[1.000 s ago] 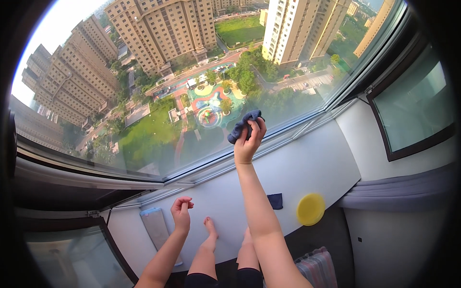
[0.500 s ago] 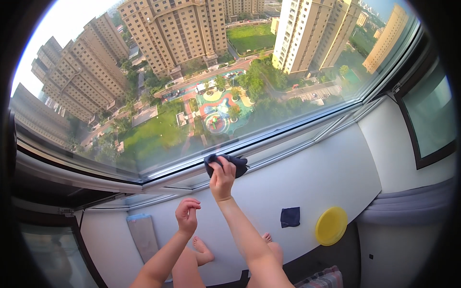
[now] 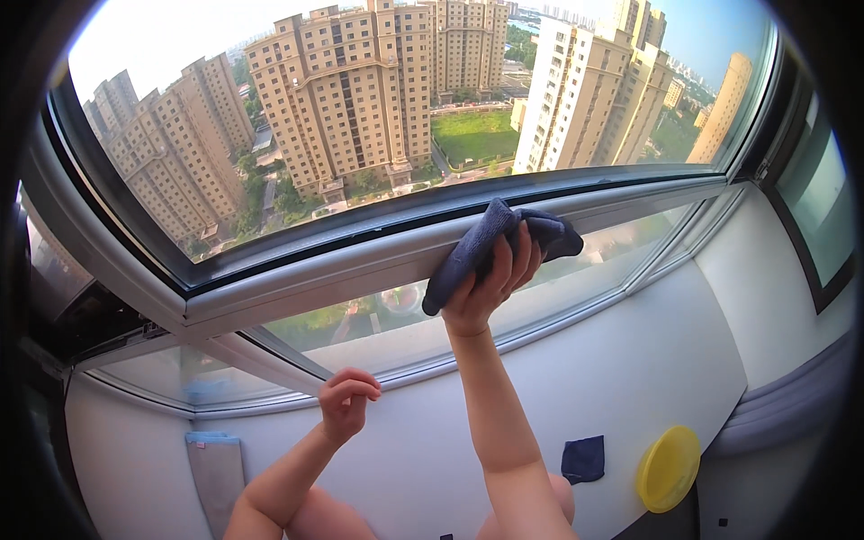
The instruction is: The person cleans the glass panes and white frame of a window using a dark cloth, wiping the surfaces repeatedly.
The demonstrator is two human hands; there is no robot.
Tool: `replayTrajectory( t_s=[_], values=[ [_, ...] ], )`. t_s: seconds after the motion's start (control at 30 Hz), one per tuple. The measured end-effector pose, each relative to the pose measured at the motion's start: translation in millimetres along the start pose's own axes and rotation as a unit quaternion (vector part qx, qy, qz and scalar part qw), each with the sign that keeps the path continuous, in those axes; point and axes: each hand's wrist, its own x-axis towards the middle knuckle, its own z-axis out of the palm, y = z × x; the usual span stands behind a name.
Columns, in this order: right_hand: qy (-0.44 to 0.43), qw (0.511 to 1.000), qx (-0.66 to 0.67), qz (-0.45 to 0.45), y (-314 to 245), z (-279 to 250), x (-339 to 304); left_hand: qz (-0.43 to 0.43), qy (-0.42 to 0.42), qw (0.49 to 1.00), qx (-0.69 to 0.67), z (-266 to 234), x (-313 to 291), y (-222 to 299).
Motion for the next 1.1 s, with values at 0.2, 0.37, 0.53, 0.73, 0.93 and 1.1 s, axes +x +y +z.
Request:
replayTrajectory(
  t_s=[0.2,0.37,0.53,0.73,0.93,1.1],
  values=[
    [-0.005,0.995,0.102,-0.015,-37.7,30.6,-96.7,-0.044,0.277,0.958,-0.063,-34.9,24.5,12.9],
    [-0.178,0.979,0.029,-0.094,-59.3,22.1,-158.6,-0.028,0.325,0.945,0.002,-83.8,4.9,17.5],
    [-0.223,0.965,0.099,-0.1,-124.7,34.6,-153.1,-0.039,0.389,0.92,-0.013,-110.8,1.0,30.2],
    [-0.337,0.886,0.319,0.017,-169.9,39.7,-148.9,-0.038,0.406,0.911,-0.063,-118.5,-0.1,28.2],
    [-0.446,0.827,0.333,0.082,-130.0,3.3,-194.4,-0.052,0.397,0.913,-0.073,-94.1,1.9,26.2],
    [-0.396,0.894,0.205,-0.042,-122.5,9.1,-160.8,0.033,0.268,0.963,-0.007,-74.4,-3.4,27.0]
  ],
)
